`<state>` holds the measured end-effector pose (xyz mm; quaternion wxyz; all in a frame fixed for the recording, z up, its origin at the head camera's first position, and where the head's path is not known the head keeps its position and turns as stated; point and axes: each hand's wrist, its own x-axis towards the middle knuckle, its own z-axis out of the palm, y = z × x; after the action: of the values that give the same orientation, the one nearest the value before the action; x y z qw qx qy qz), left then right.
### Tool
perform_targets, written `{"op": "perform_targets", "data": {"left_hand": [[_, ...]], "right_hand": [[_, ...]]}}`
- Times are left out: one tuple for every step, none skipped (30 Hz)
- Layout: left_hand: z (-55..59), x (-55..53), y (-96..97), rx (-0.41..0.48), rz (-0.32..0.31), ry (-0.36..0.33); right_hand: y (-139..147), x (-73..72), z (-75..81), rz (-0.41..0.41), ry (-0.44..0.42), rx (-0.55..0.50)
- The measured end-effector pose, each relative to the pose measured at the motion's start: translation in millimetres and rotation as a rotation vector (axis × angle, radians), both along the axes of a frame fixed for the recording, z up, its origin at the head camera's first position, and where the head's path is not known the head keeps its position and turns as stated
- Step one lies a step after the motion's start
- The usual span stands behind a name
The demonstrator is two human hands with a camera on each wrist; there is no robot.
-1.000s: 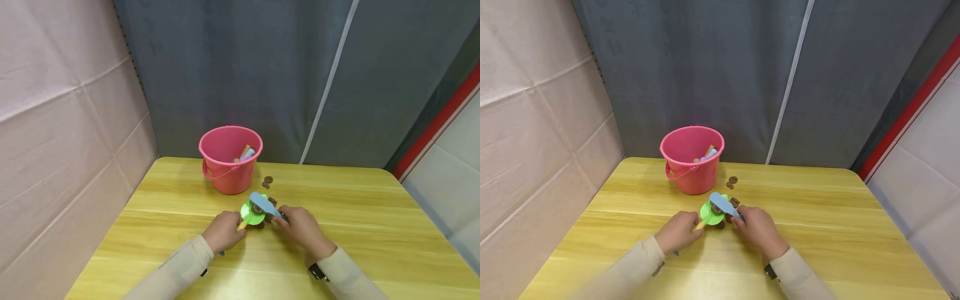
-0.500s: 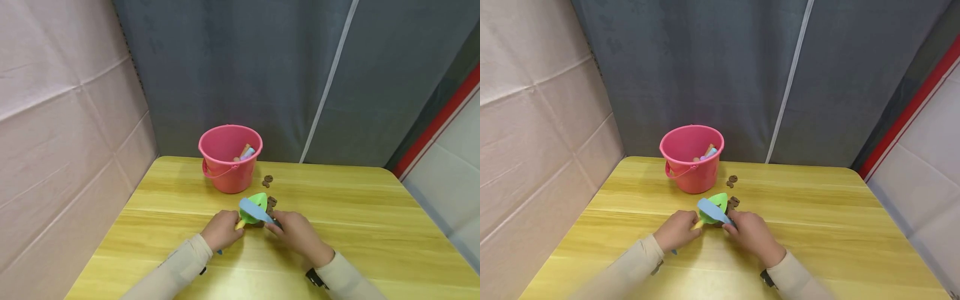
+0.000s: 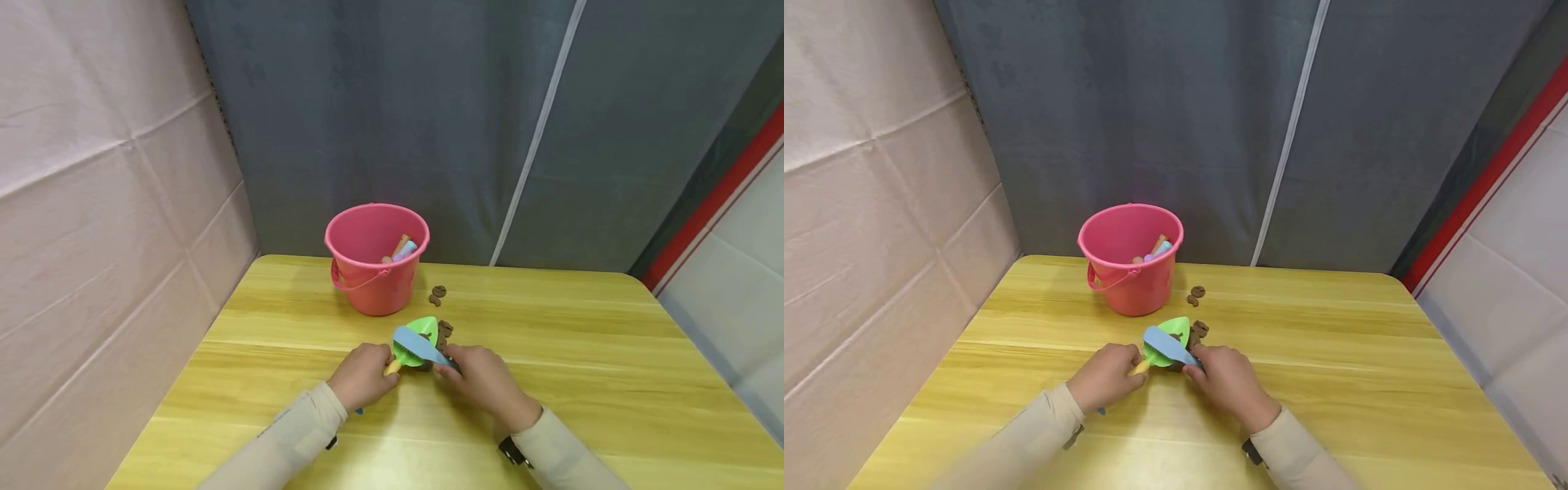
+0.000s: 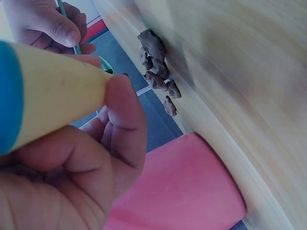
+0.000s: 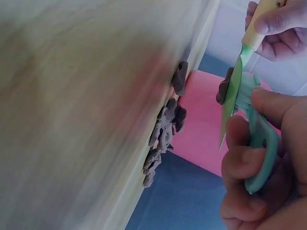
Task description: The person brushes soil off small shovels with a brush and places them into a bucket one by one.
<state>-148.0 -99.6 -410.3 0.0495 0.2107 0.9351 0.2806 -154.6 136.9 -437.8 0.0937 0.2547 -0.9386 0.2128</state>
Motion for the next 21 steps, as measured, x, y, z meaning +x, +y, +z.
{"op": "perform_targets", "data": {"left_hand": [[-0.1,0.0,-0.1,0.000,0.000,0.002],[-0.2,-0.1,-0.3,0.001,-0.001,0.004],[-0.2,0.0,-0.4,0.003,-0.001,0.005],[-0.2,0.0,-0.5,0.005,-0.001,0.005],[-0.2,0.0,-0.6,0.006,-0.001,0.005],[-0.1,0.1,-0.7,0.007,-0.001,0.004],[0.0,0.2,-0.8,0.008,-0.001,0.004],[0.2,0.3,-0.9,0.008,-0.001,0.005],[0.3,0.5,-1.1,0.008,-0.001,0.005],[0.5,0.7,-1.3,0.007,-0.001,0.005],[0.3,0.8,-1.6,0.006,-0.001,0.004],[0.1,0.9,-1.9,0.005,-0.001,0.004],[-0.1,1.1,-2.2,0.004,0.000,0.002],[-0.3,1.3,-2.6,0.003,-0.001,0.001],[-0.7,1.5,-3.0,0.001,-0.001,-0.002],[-1.0,1.7,-3.5,0.000,-0.002,-0.005],[-1.4,1.9,-4.0,-0.003,-0.003,-0.008],[-1.6,2.2,-4.5,-0.007,-0.005,-0.009],[-1.8,2.5,-5.1,-0.008,-0.007,-0.011],[-2.4,2.6,-5.7,-0.011,-0.010,-0.008],[-3.2,2.7,-6.5,-0.015,-0.013,-0.004]], "right_hand": [[0.0,-0.2,-0.2,-0.004,-0.001,-0.002],[-0.1,-0.3,-0.5,-0.009,0.000,-0.005],[-0.1,-0.3,-0.4,-0.014,-0.003,-0.008],[-0.1,-0.3,-0.5,-0.022,-0.005,-0.009],[0.0,-0.2,-0.5,-0.028,-0.007,-0.010],[0.1,-0.2,-0.5,-0.035,-0.005,-0.009],[0.1,-0.1,-0.4,-0.039,-0.005,-0.009],[0.2,-0.1,-0.5,-0.042,-0.006,-0.009],[0.2,0.1,-0.4,-0.045,-0.006,-0.009],[0.4,0.2,-0.4,-0.046,-0.005,-0.011],[0.6,0.4,-0.4,-0.046,-0.003,-0.014],[0.7,0.5,-0.2,-0.045,-0.004,-0.016],[1.0,0.6,-0.3,-0.043,-0.004,-0.020],[1.2,0.7,-0.4,-0.043,-0.002,-0.022],[1.4,0.8,-0.6,-0.047,-0.002,-0.023],[1.7,1.0,-0.8,-0.051,-0.006,-0.026],[2.0,1.1,-1.1,-0.058,-0.010,-0.027],[2.2,1.0,-1.4,-0.066,-0.013,-0.026],[2.7,0.8,-1.9,-0.075,-0.019,-0.025],[3.2,0.6,-2.2,-0.084,-0.023,-0.024],[3.8,0.2,-2.5,-0.094,-0.031,-0.023]]}}
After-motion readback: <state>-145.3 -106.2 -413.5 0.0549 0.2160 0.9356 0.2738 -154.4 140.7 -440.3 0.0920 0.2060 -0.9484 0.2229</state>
